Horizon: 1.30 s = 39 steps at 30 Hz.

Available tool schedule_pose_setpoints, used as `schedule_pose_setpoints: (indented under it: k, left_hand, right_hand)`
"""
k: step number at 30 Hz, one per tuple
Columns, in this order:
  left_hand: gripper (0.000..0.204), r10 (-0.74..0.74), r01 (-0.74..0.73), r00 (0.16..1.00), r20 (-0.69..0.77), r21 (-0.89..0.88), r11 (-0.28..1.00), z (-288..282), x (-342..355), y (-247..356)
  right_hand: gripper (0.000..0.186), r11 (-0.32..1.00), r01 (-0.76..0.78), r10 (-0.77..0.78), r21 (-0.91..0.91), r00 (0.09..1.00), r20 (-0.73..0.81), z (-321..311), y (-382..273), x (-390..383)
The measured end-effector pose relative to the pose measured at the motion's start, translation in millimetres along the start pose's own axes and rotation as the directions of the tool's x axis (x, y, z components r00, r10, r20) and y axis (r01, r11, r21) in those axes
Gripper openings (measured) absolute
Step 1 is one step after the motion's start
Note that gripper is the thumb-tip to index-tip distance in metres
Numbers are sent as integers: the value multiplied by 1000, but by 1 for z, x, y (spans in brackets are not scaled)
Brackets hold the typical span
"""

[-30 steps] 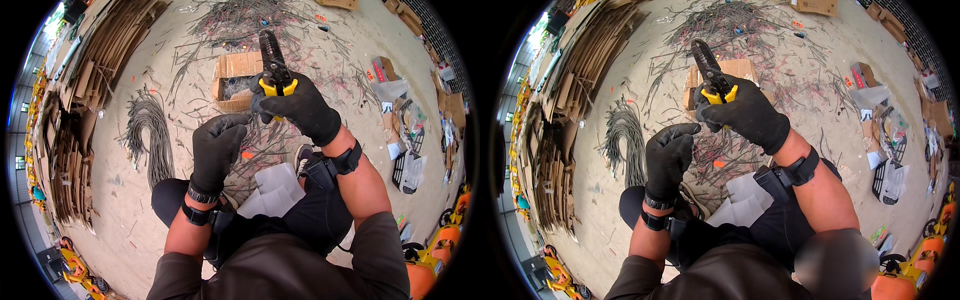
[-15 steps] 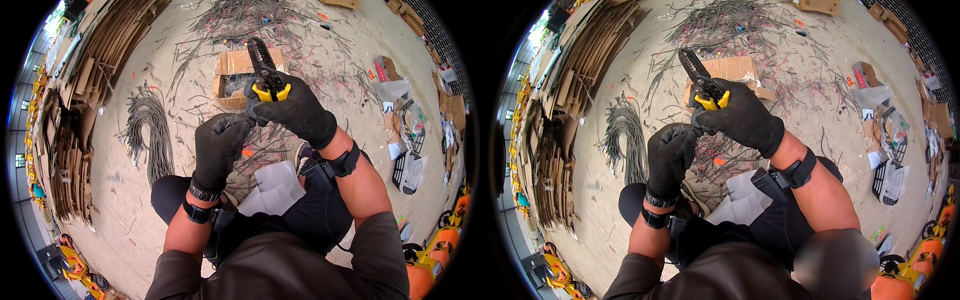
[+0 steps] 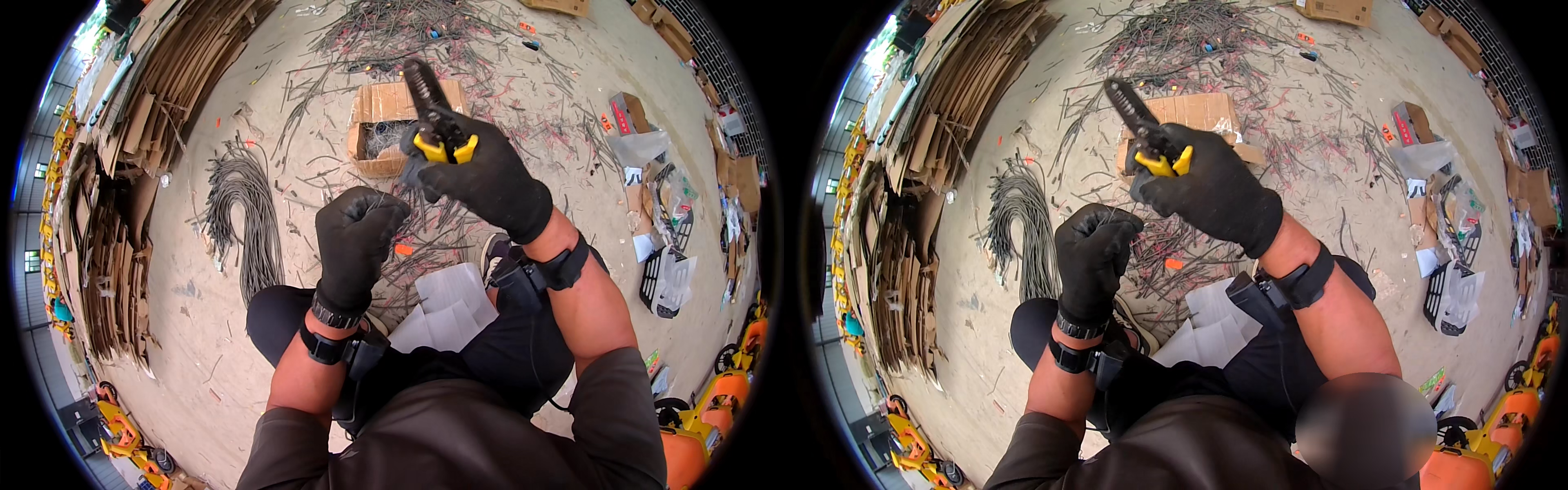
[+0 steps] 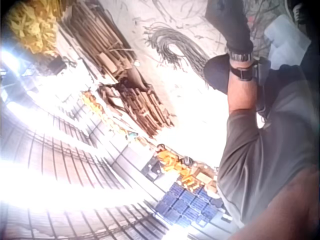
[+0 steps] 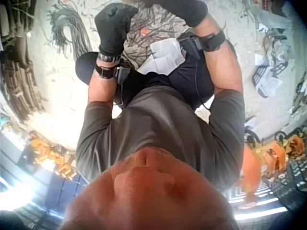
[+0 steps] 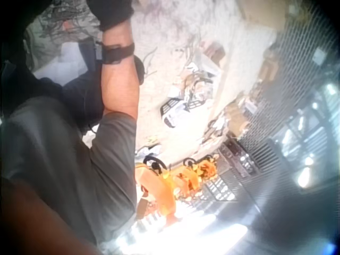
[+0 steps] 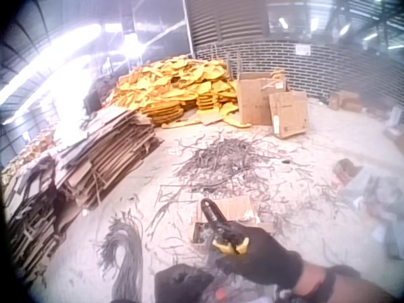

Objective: The person sits on the floor and uses yellow-handled pliers to strip the insulation from black wires. They repeatedly pick up wire segments, cut the ends, and pull off the insulation, dropping the processed pieces onto the floor.

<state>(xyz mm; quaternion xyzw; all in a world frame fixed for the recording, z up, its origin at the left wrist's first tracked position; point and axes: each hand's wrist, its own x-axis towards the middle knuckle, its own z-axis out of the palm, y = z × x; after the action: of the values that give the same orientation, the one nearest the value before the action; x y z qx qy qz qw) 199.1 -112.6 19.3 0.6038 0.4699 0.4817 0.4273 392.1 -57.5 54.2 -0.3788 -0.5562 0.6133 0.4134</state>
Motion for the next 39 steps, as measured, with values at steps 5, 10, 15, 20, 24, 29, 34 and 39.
schedule_pose_setpoints:
  k: [5, 10, 15, 20, 24, 29, 34, 39]
  left_hand:
    - [14, -251, 248, 968, -2, -146, 958, 0, 1, 13]
    - [15, -103, 104, 995, -17, 40, 994, -3, 2, 5]
    - [13, -319, 309, 947, -44, -155, 938, -7, 7, 8]
    - [14, -304, 250, 948, -92, -374, 893, -10, 14, -4]
    - [15, -314, 252, 947, -61, -464, 849, -7, 18, 1]
    - [19, -281, 221, 959, -37, -521, 824, -7, 19, -4]
    - [21, -229, 157, 973, -14, -685, 711, -22, 20, -12]
    - [21, -182, 149, 982, 46, -781, 607, -29, 22, -14]
  right_hand:
    - [29, 992, 78, -67, 98, 991, -112, -23, -7, -1]
    - [29, 987, 159, -158, -23, 931, -331, -71, -13, -3]
    - [26, 795, -23, -228, -607, 915, -333, -137, -4, -12]
    - [35, 586, -98, -83, -804, 980, -180, -134, 18, -15]
    - [32, 746, 16, -113, -665, 988, -103, -92, 5, -11]
    - [26, 985, -6, 10, -171, 1000, 21, -46, 4, -4]
    - [32, 990, -98, 102, -99, 994, 36, -43, -1, -2]
    - [38, 980, -195, 186, 43, 969, 166, -30, 0, -1]
